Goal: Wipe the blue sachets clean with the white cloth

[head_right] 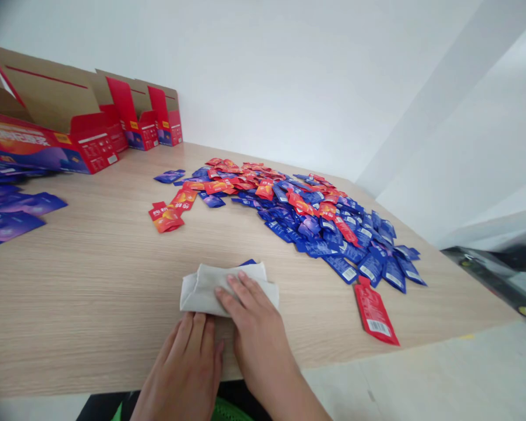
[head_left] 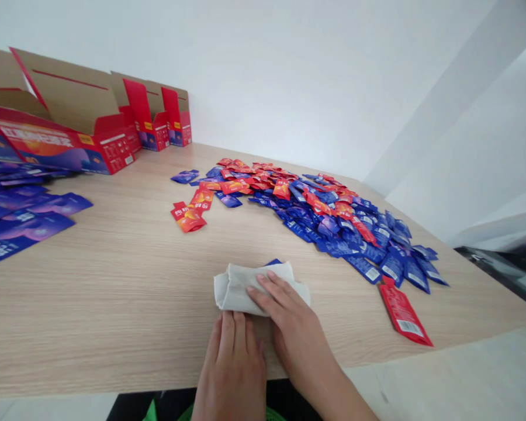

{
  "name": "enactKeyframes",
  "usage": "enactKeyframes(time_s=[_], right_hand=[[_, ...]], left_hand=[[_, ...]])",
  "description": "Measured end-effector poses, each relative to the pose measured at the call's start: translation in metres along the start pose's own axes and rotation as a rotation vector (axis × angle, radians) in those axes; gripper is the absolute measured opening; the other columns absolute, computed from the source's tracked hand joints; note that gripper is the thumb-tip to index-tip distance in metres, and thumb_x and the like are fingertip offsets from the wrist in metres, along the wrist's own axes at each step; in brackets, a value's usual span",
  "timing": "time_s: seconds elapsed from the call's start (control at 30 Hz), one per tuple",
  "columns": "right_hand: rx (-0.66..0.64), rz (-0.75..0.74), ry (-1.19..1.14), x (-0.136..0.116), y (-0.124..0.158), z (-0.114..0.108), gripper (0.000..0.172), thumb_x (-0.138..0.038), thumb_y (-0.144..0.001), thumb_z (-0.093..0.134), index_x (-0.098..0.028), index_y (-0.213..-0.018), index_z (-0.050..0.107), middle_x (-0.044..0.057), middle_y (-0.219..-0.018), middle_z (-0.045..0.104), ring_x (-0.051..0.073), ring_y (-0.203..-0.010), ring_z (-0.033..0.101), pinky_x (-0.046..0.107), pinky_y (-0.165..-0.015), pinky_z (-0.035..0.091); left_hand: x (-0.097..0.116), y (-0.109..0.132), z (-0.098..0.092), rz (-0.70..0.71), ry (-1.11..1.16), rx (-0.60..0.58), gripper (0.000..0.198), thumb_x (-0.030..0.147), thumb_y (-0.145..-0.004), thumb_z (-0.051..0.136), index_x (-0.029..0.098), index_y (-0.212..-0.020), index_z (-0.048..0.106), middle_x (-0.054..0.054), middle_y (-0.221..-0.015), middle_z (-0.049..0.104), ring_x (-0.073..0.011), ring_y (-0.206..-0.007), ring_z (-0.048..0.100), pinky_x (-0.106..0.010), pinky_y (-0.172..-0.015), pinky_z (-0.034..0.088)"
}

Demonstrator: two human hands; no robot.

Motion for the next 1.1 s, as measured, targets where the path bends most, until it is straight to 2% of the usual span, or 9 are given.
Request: enactKeyframes(time_s=[0.1, 0.3, 0.43, 0.57, 0.67, 0.8, 0.87, 0.97, 1.1], right_hand=[[0.006, 0.129, 0.066, 0.033, 0.005, -0.007, 0.071, 0.006, -0.087, 0.039, -0.026, -0.144, 0.067, 0.004, -0.155, 0.060, 0.022, -0.147, 0.053, 0.046, -0.124, 0.044], [0.086, 0.452, 0.205, 0.105, 0.024, -0.052, 0.061, -0.003, -0.090, 0.042, -0.021, -0.141, 0.069, 0.009, -0.149, 0.066, 0.030, -0.139, 0.061, 0.054, -0.118, 0.049], [0.145, 0.268, 0.035, 0.066, 0.013, -0.045, 0.058, -0.007, -0.096, 0.040, -0.028, -0.143, 0.067, 0.003, -0.151, 0.064, 0.022, -0.141, 0.059, 0.046, -0.121, 0.046], [0.013, -0.021, -0.022, 0.014, -0.002, -0.013, 0.066, 0.002, -0.091, 0.037, -0.027, -0.141, 0.069, 0.001, -0.155, 0.060, 0.018, -0.148, 0.050, 0.041, -0.124, 0.043], [-0.012, 0.047, 0.056, 0.031, -0.003, -0.010, 0.069, 0.004, -0.088, 0.036, -0.026, -0.141, 0.069, 0.003, -0.153, 0.062, 0.020, -0.147, 0.053, 0.043, -0.123, 0.044], [0.008, 0.310, 0.218, 0.092, 0.007, -0.038, 0.065, 0.002, -0.088, 0.040, -0.022, -0.140, 0.070, 0.009, -0.149, 0.065, 0.027, -0.140, 0.061, 0.050, -0.118, 0.050], [0.037, 0.373, 0.236, 0.103, 0.009, -0.052, 0.062, 0.000, -0.089, 0.041, -0.021, -0.139, 0.070, 0.010, -0.146, 0.067, 0.028, -0.137, 0.063, 0.052, -0.116, 0.052], [0.098, 0.276, 0.109, 0.079, 0.004, -0.054, 0.058, -0.004, -0.095, 0.040, -0.023, -0.142, 0.067, 0.007, -0.147, 0.067, 0.023, -0.138, 0.062, 0.048, -0.119, 0.049], [0.008, -0.014, -0.032, 0.023, -0.007, -0.022, 0.062, -0.001, -0.096, 0.036, -0.025, -0.143, 0.067, 0.004, -0.154, 0.061, 0.018, -0.147, 0.052, 0.042, -0.124, 0.043]], left_hand=[[0.000, 0.002, 0.000, 0.023, -0.053, 0.040, 0.045, 0.030, -0.100, 0.047, 0.004, -0.128, 0.071, -0.021, -0.134, 0.072, -0.0324, -0.127, 0.066, -0.042, -0.104, 0.056], [0.005, 0.005, 0.008, -0.038, -0.013, -0.015, 0.050, 0.030, -0.100, 0.044, 0.003, -0.138, 0.064, -0.020, -0.143, 0.067, -0.0324, -0.135, 0.061, -0.042, -0.110, 0.053], [0.006, 0.004, 0.005, -0.009, -0.026, -0.023, 0.052, 0.029, -0.100, 0.043, -0.001, -0.139, 0.061, -0.026, -0.146, 0.063, -0.0349, -0.136, 0.060, -0.044, -0.108, 0.054], [0.003, 0.004, 0.007, 0.032, -0.001, -0.101, 0.044, 0.025, -0.099, 0.045, 0.005, -0.131, 0.069, -0.023, -0.134, 0.071, -0.0339, -0.130, 0.064, -0.047, -0.109, 0.054], [0.002, 0.004, 0.006, 0.006, 0.018, -0.071, 0.046, 0.026, -0.099, 0.047, 0.004, -0.135, 0.066, -0.023, -0.140, 0.068, -0.0335, -0.134, 0.061, -0.045, -0.110, 0.053], [0.005, 0.005, 0.006, -0.025, -0.030, -0.006, 0.052, 0.026, -0.098, 0.045, -0.001, -0.139, 0.061, -0.025, -0.145, 0.064, -0.0351, -0.135, 0.060, -0.045, -0.108, 0.054], [0.007, 0.005, 0.006, -0.019, -0.042, 0.008, 0.054, 0.026, -0.096, 0.045, -0.005, -0.137, 0.061, -0.028, -0.143, 0.064, -0.0372, -0.134, 0.062, -0.047, -0.107, 0.055], [0.009, 0.003, 0.004, -0.005, -0.036, -0.012, 0.054, 0.026, -0.096, 0.045, -0.006, -0.138, 0.060, -0.029, -0.144, 0.063, -0.0377, -0.134, 0.061, -0.047, -0.108, 0.054], [0.007, 0.001, 0.004, 0.007, -0.029, -0.088, 0.048, 0.026, -0.098, 0.047, 0.001, -0.133, 0.067, -0.026, -0.138, 0.068, -0.0362, -0.131, 0.064, -0.048, -0.109, 0.055]])
Point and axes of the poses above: each hand's wrist, its own y-axis away from the middle knuckle, its own z-axis out of the palm, x = y × z, the point moved 6 cm from there along -y, towards the middle knuckle
